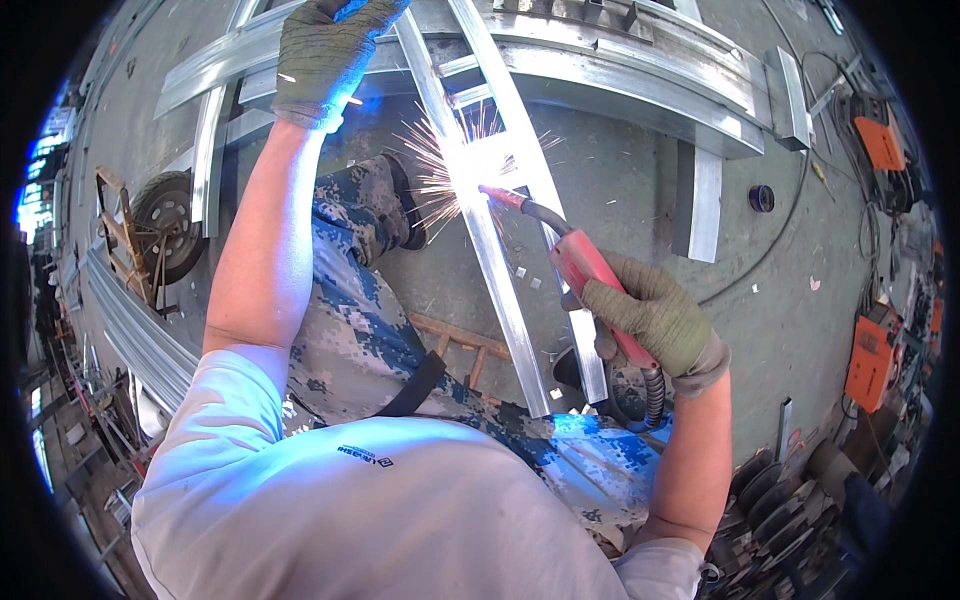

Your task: The person sits on the workshop floor and uses a welding torch to join metal bars into a frame. They repeatedly position the torch, weld along seams, and adjust the metal pieces to complete the assembly.

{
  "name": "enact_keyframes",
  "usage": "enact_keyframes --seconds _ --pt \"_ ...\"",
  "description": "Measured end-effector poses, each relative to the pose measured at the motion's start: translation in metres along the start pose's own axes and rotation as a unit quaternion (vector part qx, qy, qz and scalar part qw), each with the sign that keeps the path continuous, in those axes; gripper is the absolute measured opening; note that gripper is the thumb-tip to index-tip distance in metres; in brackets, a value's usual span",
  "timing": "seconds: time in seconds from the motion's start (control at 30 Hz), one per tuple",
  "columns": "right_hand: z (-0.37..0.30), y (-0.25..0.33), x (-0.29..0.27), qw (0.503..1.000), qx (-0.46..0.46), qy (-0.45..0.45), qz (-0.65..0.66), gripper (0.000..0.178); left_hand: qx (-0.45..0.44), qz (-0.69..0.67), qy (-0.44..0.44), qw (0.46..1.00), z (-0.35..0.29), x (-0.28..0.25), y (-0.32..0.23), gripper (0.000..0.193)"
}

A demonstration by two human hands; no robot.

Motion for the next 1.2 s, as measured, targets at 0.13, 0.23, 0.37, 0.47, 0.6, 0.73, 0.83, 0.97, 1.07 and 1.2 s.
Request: enact_keyframes --seconds 0.13,0.23,0.37,0.47,0.6,0.73,0.83,0.97,1.07,1.2 --pt "-0.001 0.002 0.000 1.000 0.004 -0.018 0.012 0.039 -0.038 -0.022 -0.007 0.999 -0.002 0.002 0.002 0.025" --pt "-0.004 0.004 0.003 1.000 0.003 -0.007 0.022 0.038 -0.034 -0.017 -0.001 0.999 0.000 0.002 0.004 0.025" --pt "-0.004 0.001 0.000 1.000 0.008 -0.008 0.008 0.037 -0.028 -0.018 -0.002 0.999 0.001 0.001 0.004 0.024" --pt "-0.002 0.001 0.000 1.000 0.003 -0.001 0.004 0.037 -0.046 -0.030 -0.013 0.998 -0.001 0.002 0.004 0.023" --pt "0.001 -0.001 -0.001 1.000 -0.004 0.004 0.003 0.038 -0.024 -0.015 0.003 1.000 0.003 -0.002 0.004 0.021" --pt "-0.004 0.003 0.002 0.999 -0.003 -0.010 0.032 0.038 -0.079 -0.043 0.014 0.996 0.001 0.002 0.011 0.020" --pt "-0.005 0.002 -0.001 1.000 0.010 -0.008 0.023 0.038 -0.088 -0.023 0.010 0.996 0.000 0.002 0.006 0.020" --pt "-0.005 0.001 0.000 0.999 0.010 0.003 0.042 0.037 -0.058 -0.063 0.005 0.996 -0.001 0.001 0.006 0.020" --pt "-0.002 0.000 -0.001 1.000 0.007 0.010 0.019 0.037 -0.020 -0.016 0.013 1.000 0.006 -0.002 0.011 0.020" --pt "-0.005 0.000 -0.002 1.000 0.005 -0.002 0.008 0.036 -0.033 -0.014 0.008 0.999 0.002 0.000 0.005 0.020"
Point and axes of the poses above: each hand's wrist, its own z-axis towards the middle knuckle, its own x-axis out of the palm, y = z × x, the point moved 7 cm from there along z, towards the middle knuckle, and after that the axes turned 5 degrees about -y, right-handed, at the moved point
